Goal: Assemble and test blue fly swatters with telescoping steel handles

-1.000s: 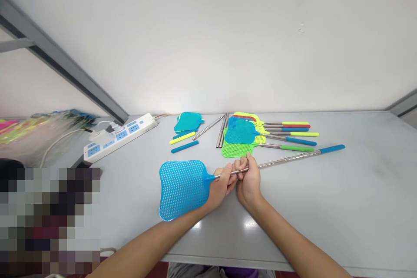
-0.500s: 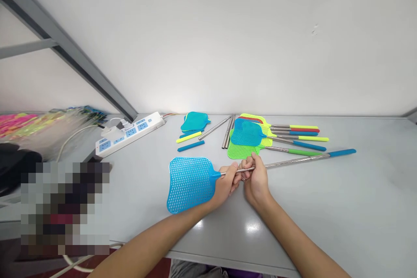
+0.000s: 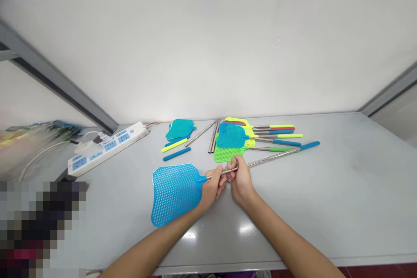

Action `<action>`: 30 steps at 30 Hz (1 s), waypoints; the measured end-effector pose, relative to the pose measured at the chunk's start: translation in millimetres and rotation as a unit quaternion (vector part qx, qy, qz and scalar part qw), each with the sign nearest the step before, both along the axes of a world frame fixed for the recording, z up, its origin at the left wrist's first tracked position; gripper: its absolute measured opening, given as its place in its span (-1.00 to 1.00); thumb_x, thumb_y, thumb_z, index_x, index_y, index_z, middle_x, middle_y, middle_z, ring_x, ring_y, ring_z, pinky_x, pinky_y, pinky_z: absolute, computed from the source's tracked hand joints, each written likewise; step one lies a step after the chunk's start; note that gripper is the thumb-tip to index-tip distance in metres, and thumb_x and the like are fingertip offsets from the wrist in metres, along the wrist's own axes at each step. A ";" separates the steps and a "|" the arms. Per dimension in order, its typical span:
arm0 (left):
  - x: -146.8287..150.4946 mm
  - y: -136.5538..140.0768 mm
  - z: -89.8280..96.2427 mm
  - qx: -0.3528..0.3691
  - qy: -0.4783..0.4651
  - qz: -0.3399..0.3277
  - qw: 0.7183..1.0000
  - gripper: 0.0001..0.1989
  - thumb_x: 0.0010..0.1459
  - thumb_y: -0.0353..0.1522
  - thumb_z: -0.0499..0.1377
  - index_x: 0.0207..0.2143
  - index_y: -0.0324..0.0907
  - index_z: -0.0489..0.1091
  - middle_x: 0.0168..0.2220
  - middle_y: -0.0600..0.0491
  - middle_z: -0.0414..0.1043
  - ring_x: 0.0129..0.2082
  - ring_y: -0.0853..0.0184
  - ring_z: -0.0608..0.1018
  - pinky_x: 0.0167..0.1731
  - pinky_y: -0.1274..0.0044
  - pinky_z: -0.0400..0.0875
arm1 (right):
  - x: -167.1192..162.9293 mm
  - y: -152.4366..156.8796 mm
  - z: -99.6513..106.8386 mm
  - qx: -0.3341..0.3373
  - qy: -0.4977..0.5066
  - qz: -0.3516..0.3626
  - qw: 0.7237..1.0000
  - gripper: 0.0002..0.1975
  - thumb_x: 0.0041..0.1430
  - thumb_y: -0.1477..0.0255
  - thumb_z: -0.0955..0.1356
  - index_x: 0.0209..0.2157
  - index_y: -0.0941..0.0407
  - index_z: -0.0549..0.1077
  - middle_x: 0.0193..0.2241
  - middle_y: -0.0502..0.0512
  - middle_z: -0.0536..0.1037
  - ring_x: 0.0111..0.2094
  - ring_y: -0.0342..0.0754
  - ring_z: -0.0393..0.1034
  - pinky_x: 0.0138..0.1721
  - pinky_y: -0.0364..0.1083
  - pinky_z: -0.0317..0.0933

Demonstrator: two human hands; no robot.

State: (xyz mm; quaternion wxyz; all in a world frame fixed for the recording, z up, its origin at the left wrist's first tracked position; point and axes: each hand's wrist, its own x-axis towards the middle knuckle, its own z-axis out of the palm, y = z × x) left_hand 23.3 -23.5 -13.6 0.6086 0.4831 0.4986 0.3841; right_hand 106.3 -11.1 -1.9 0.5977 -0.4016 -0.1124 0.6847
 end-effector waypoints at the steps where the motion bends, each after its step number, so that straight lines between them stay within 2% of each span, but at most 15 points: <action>1: -0.5 0.6 -1.5 0.007 0.002 -0.001 1.000 -0.47 0.05 -0.03 -0.16 -0.81 -0.16 -0.01 -0.89 0.21 -0.10 -0.86 0.54 0.04 -0.80 0.61 -0.12 | -0.3 0.2 0.2 0.001 0.000 -0.002 1.000 -0.62 0.05 0.38 0.19 -0.79 0.14 0.11 -0.86 -0.12 0.05 -0.80 -0.26 -0.09 -0.75 -0.22 -0.11; 6: -3.1 2.3 -6.3 0.011 0.008 -0.006 1.000 -0.48 0.06 -0.05 -0.16 -0.80 -0.17 0.00 -0.89 0.21 -0.10 -0.86 0.54 0.04 -0.80 0.61 -0.11 | -0.9 1.3 -2.5 0.017 -0.003 -0.006 1.000 -0.62 0.05 0.38 0.19 -0.79 0.14 0.15 -0.88 -0.12 0.05 -0.80 -0.26 -0.09 -0.74 -0.23 -0.12; 19: -2.2 1.0 -1.8 -0.001 0.002 0.016 1.000 -0.47 0.03 -0.02 -0.11 -0.81 -0.17 0.01 -0.89 0.20 -0.09 -0.84 0.54 0.03 -0.77 0.60 -0.13 | -2.2 -0.1 -2.1 0.034 0.006 -0.011 0.999 -0.64 0.02 0.36 0.22 -0.77 0.13 0.12 -0.85 -0.14 0.06 -0.79 -0.27 -0.11 -0.72 -0.22 -0.14; 25: -5.5 1.6 1.0 0.007 -0.039 0.062 0.997 -0.48 0.02 -0.01 -0.08 -0.78 -0.18 0.02 -0.86 0.20 -0.05 -0.82 0.54 0.05 -0.76 0.60 -0.11 | 0.9 1.2 0.1 0.059 0.004 -0.009 0.998 -0.62 0.04 0.35 0.22 -0.78 0.14 0.15 -0.86 -0.13 0.03 -0.78 -0.27 -0.12 -0.72 -0.22 -0.15; 30: -9.2 2.1 0.5 0.036 -0.085 0.086 0.992 -0.46 0.10 -0.04 -0.18 -0.77 -0.19 0.02 -0.83 0.18 -0.06 -0.79 0.53 0.06 -0.72 0.60 -0.10 | 4.3 2.3 2.6 0.072 0.002 -0.018 0.997 -0.60 0.05 0.32 0.21 -0.79 0.15 0.21 -0.86 -0.12 0.04 -0.79 -0.28 -0.11 -0.72 -0.21 -0.15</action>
